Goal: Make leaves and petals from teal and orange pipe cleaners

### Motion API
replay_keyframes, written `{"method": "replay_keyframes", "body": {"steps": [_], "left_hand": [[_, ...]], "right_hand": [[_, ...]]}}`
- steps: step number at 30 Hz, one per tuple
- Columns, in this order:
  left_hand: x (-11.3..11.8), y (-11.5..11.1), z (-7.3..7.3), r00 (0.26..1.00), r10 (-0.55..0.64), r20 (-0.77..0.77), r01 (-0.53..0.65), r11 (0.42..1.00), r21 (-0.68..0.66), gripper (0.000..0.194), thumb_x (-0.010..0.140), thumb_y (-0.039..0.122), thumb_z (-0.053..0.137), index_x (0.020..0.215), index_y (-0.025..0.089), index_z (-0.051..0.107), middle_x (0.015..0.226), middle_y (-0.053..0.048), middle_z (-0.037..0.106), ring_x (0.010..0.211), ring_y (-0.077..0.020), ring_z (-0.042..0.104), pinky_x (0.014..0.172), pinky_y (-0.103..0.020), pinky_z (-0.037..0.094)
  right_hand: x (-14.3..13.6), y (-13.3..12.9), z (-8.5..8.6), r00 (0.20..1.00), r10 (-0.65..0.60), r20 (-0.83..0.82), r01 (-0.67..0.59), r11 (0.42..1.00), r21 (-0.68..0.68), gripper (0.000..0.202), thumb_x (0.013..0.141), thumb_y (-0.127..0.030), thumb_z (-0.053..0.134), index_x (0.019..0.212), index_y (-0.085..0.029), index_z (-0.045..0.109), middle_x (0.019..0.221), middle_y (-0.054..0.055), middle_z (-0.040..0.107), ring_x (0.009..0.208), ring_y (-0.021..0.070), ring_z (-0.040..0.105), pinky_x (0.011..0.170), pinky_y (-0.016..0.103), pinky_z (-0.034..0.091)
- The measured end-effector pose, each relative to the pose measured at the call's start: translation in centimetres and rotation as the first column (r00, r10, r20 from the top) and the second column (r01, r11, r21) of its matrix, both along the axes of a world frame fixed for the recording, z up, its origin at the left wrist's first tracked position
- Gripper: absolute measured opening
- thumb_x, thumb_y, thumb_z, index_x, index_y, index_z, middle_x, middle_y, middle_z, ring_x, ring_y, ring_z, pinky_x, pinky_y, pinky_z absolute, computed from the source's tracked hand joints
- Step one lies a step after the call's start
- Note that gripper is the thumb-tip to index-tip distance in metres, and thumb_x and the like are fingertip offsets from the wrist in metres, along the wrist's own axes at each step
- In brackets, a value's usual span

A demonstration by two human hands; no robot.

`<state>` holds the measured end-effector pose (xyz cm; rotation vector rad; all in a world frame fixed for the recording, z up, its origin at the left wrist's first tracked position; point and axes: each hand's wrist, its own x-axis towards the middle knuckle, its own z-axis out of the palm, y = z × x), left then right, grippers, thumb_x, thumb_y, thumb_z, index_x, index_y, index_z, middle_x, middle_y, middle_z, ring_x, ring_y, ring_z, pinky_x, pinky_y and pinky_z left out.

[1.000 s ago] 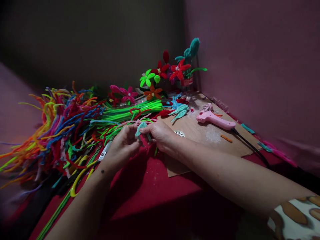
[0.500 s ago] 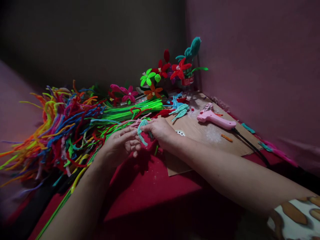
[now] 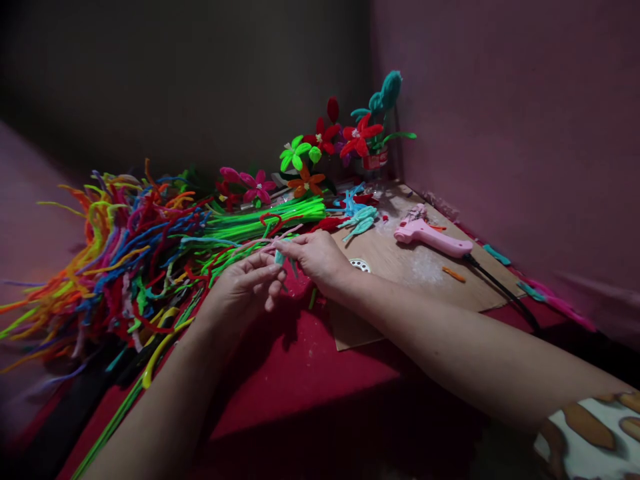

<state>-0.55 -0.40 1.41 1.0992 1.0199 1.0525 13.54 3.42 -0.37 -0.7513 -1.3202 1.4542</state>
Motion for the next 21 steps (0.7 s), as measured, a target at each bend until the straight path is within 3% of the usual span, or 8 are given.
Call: {"method": "replay_keyframes", "body": {"steps": [7, 11, 15, 21], "left_hand": [[1.0, -0.8, 0.7, 0.97, 0.038, -0.24, -0.019, 0.996, 0.082, 0.019, 0.069, 0.023, 0.066, 0.068, 0.014, 0.049, 0.052, 0.003, 0.056, 0.034, -0.01, 0.05, 0.027, -0.021, 0.041], [0.5, -0.7, 0.8, 0.98, 0.009, -0.2, 0.001, 0.999, 0.048, 0.016, 0.071, 0.024, 0.063, 0.07, 0.013, 0.053, 0.057, 0.001, 0.058, 0.036, -0.0099, 0.051, 0.029, -0.022, 0.043], [0.0, -0.5, 0.7, 0.983, 0.092, -0.162, -0.082, 0.994, 0.067, 0.016, 0.07, 0.024, 0.064, 0.075, 0.011, 0.056, 0.06, -0.001, 0.06, 0.038, -0.0092, 0.051, 0.03, -0.02, 0.042], [-0.1, -0.4, 0.9, 0.968, 0.19, -0.162, -0.172, 0.978, 0.118, 0.017, 0.068, 0.024, 0.065, 0.075, 0.011, 0.056, 0.063, -0.001, 0.062, 0.041, -0.0095, 0.052, 0.031, -0.021, 0.043]], "right_hand": [[-0.2, -0.3, 0.2, 0.998, -0.034, -0.058, 0.027, 0.992, -0.121, 0.022, 0.068, -0.031, 0.066, 0.055, -0.014, 0.059, 0.05, -0.002, 0.053, 0.048, 0.0091, 0.045, 0.049, 0.024, 0.033], [-0.1, -0.3, 0.4, 0.997, -0.052, -0.063, 0.042, 0.989, -0.143, 0.02, 0.066, -0.027, 0.067, 0.054, -0.014, 0.058, 0.045, -0.005, 0.046, 0.042, 0.0067, 0.037, 0.043, 0.023, 0.026], [0.2, -0.3, 0.6, 0.998, 0.062, 0.012, -0.061, 0.995, -0.078, 0.029, 0.073, -0.034, 0.063, 0.053, -0.014, 0.056, 0.043, -0.005, 0.042, 0.038, 0.0051, 0.032, 0.04, 0.023, 0.022], [0.1, -0.2, 0.5, 0.989, 0.138, 0.05, -0.13, 0.982, -0.137, 0.019, 0.066, -0.018, 0.066, 0.054, -0.015, 0.052, 0.04, -0.005, 0.044, 0.034, 0.0043, 0.036, 0.033, 0.019, 0.021]]}}
